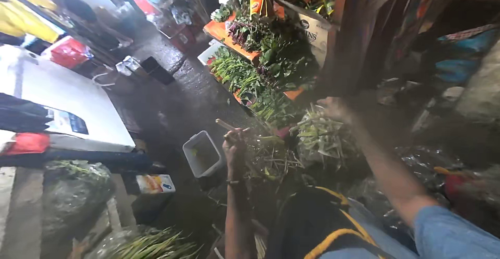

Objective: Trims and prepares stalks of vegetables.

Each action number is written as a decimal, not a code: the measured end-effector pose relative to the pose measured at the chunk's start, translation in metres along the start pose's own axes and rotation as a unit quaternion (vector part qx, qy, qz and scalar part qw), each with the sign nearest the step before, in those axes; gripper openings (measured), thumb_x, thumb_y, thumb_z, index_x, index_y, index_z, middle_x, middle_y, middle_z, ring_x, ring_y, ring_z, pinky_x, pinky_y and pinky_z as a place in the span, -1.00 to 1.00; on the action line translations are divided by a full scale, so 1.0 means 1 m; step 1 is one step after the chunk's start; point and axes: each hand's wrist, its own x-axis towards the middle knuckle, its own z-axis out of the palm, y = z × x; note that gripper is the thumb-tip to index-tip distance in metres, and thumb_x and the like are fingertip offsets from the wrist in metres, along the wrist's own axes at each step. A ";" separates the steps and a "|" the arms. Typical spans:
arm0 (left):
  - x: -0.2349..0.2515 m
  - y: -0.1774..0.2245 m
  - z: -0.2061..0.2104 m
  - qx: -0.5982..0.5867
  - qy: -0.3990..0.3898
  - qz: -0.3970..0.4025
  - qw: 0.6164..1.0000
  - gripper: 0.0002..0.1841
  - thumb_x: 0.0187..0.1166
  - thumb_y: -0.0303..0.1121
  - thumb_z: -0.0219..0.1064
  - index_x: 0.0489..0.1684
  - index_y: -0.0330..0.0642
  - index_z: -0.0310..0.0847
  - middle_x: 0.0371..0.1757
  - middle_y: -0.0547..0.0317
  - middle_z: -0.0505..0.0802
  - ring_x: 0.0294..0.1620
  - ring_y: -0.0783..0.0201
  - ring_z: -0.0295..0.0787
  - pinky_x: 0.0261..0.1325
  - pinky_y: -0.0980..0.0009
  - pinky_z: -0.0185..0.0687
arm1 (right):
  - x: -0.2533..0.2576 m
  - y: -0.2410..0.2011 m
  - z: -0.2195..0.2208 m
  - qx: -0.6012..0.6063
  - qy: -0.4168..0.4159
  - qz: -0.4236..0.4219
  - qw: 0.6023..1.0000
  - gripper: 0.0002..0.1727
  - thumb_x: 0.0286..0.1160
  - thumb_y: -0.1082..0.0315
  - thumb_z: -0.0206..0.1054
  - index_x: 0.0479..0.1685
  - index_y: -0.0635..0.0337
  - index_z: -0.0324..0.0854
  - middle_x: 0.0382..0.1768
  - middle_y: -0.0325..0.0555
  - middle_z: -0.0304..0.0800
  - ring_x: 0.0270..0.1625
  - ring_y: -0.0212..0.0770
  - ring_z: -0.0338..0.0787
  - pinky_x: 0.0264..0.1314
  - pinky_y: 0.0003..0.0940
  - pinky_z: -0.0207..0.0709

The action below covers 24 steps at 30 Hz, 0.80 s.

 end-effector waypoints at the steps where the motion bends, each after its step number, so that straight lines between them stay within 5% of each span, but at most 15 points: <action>1: 0.002 0.005 -0.005 -0.030 0.029 -0.002 0.999 -0.85 0.67 -0.55 0.13 0.07 -0.34 0.49 -0.25 0.09 0.87 -0.61 0.48 0.61 -0.60 0.60 0.49 | 0.002 0.004 0.000 -0.019 -0.037 0.045 0.998 -0.47 0.53 0.51 0.38 0.52 0.41 0.51 0.33 0.49 0.64 0.42 0.46 0.63 0.52 0.35 0.40; 4: 0.007 0.011 -0.021 -0.096 0.050 0.004 0.994 -0.88 0.71 -0.55 0.08 0.06 -0.28 0.46 -0.25 0.09 0.90 -0.68 0.53 0.57 -0.65 0.63 0.45 | 0.000 0.012 0.007 -0.032 -0.053 0.147 0.987 -0.35 0.51 0.53 0.41 0.62 0.42 0.34 0.37 0.56 0.59 0.44 0.54 0.59 0.41 0.48 0.44; 7: 0.009 0.018 -0.029 -0.121 0.053 0.007 0.991 -0.86 0.76 -0.55 0.01 0.04 -0.26 0.47 -0.26 0.09 0.91 -0.73 0.54 0.53 -0.69 0.64 0.41 | -0.002 0.030 0.021 -0.037 0.017 0.165 0.986 -0.57 0.51 0.55 0.37 0.37 0.48 0.54 0.26 0.56 0.66 0.35 0.54 0.66 0.33 0.48 0.48; 11: 0.009 0.030 -0.028 -0.093 0.061 0.015 0.994 -0.87 0.76 -0.57 0.00 0.05 -0.35 0.44 -0.20 -0.01 0.91 -0.74 0.51 0.53 -0.72 0.64 0.37 | 0.004 0.039 0.042 -0.053 0.029 0.128 0.990 -0.69 0.42 0.48 0.45 0.11 0.44 0.74 0.30 0.44 0.65 0.49 0.45 0.51 0.48 0.41 0.37; 15: 0.008 0.051 -0.010 -0.042 0.053 0.019 0.998 -0.89 0.64 -0.62 0.11 -0.02 -0.35 0.50 -0.38 0.06 0.87 -0.74 0.50 0.56 -0.72 0.64 0.41 | -0.004 -0.014 0.058 0.108 -0.026 0.010 0.994 -0.76 0.56 0.41 0.40 0.06 0.37 0.80 0.15 0.32 0.80 0.29 0.24 0.75 0.48 0.19 0.50; 17: 0.008 0.064 0.003 0.007 0.026 0.033 0.999 -0.89 0.63 -0.61 0.17 -0.03 -0.36 0.54 -0.45 0.11 0.86 -0.74 0.53 0.53 -0.70 0.65 0.39 | -0.008 -0.048 0.077 0.223 -0.075 -0.070 0.970 -0.76 0.57 0.40 0.37 0.06 0.35 0.80 0.05 0.16 0.87 0.14 0.00 0.84 0.39 -0.01 0.60; 20: 0.011 0.081 0.016 0.084 -0.028 0.048 0.995 -0.87 0.61 -0.55 0.24 0.00 -0.32 0.63 -0.40 0.14 0.89 -0.70 0.54 0.53 -0.64 0.64 0.38 | -0.014 -0.097 0.103 0.357 -0.145 -0.197 0.901 -0.68 0.58 0.50 0.24 0.23 0.38 0.71 0.21 0.06 0.83 0.24 -0.26 0.80 0.42 -0.31 0.60; 22: 0.012 0.096 0.026 0.122 -0.030 0.045 0.991 -0.87 0.64 -0.52 0.28 0.01 -0.30 0.66 -0.39 0.16 0.90 -0.71 0.55 0.51 -0.66 0.64 0.35 | -0.015 -0.122 0.110 0.447 -0.169 -0.258 0.840 -0.60 0.57 0.53 0.18 0.35 0.44 0.60 0.28 0.05 0.77 0.30 -0.31 0.76 0.43 -0.37 0.59; 24: 0.012 0.111 0.034 0.133 -0.019 0.044 0.990 -0.88 0.65 -0.54 0.27 0.00 -0.30 0.66 -0.39 0.17 0.90 -0.74 0.56 0.49 -0.68 0.65 0.33 | -0.022 -0.145 0.104 0.490 -0.169 -0.256 0.816 -0.58 0.52 0.52 0.24 0.37 0.44 0.51 0.17 -0.02 0.77 0.15 -0.38 0.77 0.29 -0.40 0.65</action>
